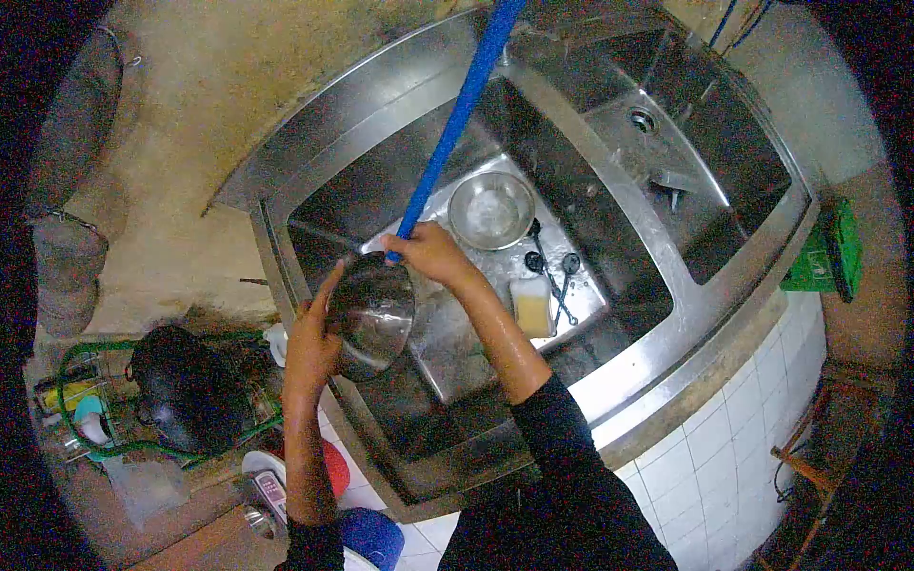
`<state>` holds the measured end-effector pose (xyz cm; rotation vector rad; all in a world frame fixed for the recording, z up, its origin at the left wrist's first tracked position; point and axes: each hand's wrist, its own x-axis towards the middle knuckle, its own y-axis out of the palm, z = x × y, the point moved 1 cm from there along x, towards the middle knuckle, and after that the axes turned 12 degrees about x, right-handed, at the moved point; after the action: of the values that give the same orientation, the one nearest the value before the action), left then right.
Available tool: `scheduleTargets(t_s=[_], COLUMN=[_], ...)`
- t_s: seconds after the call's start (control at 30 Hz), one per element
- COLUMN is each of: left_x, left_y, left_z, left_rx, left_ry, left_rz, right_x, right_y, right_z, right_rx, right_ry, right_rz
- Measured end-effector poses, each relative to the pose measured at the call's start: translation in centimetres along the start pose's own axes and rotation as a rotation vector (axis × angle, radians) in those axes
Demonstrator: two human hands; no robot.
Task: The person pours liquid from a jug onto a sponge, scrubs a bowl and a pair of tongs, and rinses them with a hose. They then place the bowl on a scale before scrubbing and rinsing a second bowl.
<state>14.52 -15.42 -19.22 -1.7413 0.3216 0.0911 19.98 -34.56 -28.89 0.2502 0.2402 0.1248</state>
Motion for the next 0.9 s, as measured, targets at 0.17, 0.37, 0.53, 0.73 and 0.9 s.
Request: scheduleTargets(t_s=[0.17, 0.37, 0.53, 0.73, 0.9], left_x=[-0.2, -1.6, 0.0, 1.4, 2.0], left_y=[-1.3, -1.9, 0.0, 2.4, 3.7], left_z=[-1.6, -1.5, -0.4, 0.8, 1.5], left_rx=[0.092, -0.006, -0.004, -0.315, -0.263], left_ry=[0.106, 0.101, 0.185, 0.170, 0.233], left_rz=[-0.216, -0.603, -0.670, -0.701, -0.411], right_x=[-0.3, 0.0, -0.4, 0.2, -1.2], right_y=[-0.6, -2.8, -0.8, -0.5, 1.3], right_z=[0.3, 0.8, 1.9, 0.0, 1.4], right_rx=[0.211, 0.125, 0.335, -0.030, 0.155], right_ry=[0.137, 0.096, 0.127, -0.050, 0.007], right_rz=[0.004, -0.114, 0.090, 0.080, 0.231])
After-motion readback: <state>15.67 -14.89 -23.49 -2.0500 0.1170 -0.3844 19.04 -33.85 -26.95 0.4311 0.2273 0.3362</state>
